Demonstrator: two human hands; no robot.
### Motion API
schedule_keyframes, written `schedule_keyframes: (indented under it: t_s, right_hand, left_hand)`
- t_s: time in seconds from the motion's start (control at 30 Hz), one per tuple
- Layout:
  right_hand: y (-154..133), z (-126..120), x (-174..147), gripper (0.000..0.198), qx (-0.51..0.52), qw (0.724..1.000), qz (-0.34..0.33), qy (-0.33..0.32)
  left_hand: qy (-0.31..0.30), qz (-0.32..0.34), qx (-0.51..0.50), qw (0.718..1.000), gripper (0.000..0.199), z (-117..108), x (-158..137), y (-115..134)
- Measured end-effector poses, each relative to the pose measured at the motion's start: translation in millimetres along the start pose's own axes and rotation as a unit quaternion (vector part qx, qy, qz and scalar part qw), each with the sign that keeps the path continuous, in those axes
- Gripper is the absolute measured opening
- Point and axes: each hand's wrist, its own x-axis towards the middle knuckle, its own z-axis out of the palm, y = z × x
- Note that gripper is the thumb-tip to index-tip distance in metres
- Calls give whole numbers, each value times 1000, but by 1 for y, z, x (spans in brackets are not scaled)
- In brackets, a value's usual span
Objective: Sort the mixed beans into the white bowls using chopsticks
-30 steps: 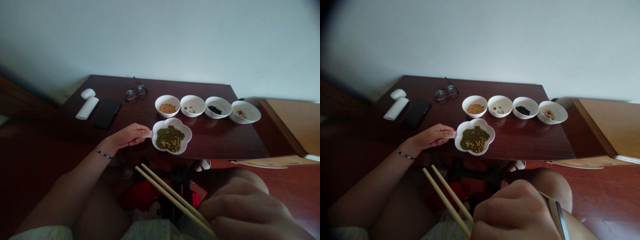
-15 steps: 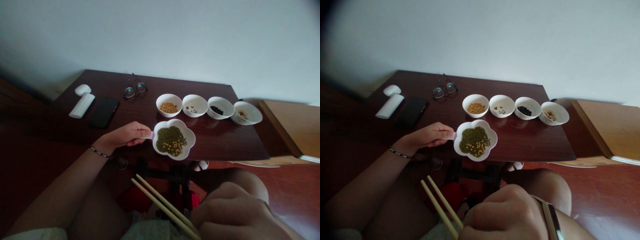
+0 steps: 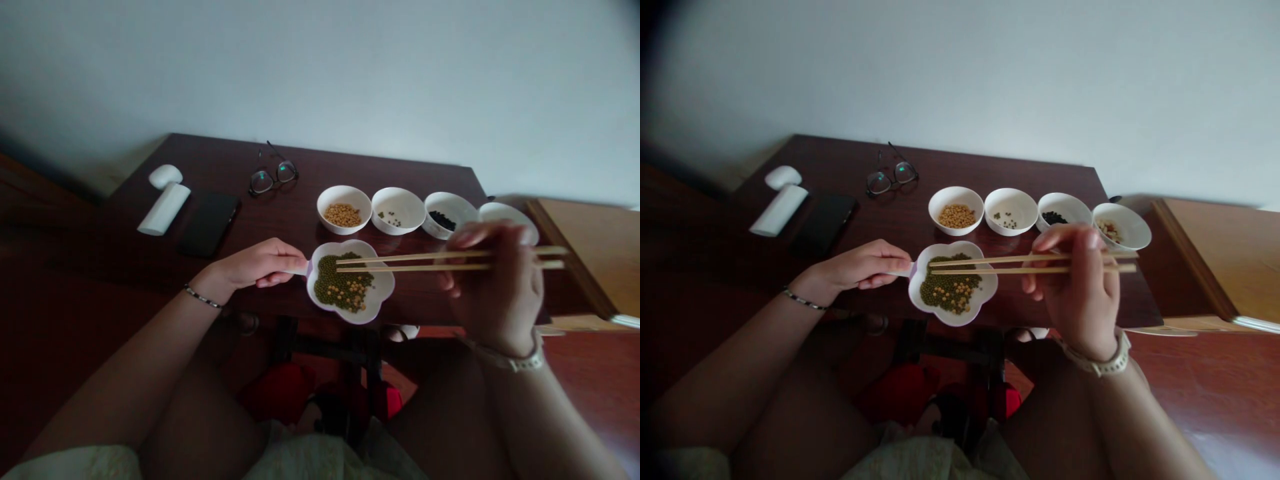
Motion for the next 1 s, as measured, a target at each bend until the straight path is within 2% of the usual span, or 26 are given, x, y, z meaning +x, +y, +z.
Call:
schedule_keyframes:
  t_s: [0.03, 0.13, 0.3, 0.6, 1.0]
  right_hand:
    - [6, -4, 12, 42, 32, 999, 5, 28]
    - [18, -15, 36, 44, 43, 995, 92, -9]
    - [23, -27, 42, 48, 29, 988, 143, -51]
    - [23, -25, 41, 49, -41, 987, 144, -59]
    - [17, -27, 41, 46, -45, 994, 103, -12]
  left_hand:
    - [-1, 2, 1, 1000, 41, -1, 0, 0]
    - [-15, 5, 10, 1000, 38, -4, 1, 0]
    - [-35, 12, 17, 999, 37, -8, 5, -2]
    - [-45, 2, 16, 999, 36, -12, 10, -3]
    - [-36, 12, 1, 999, 35, -15, 8, -9]
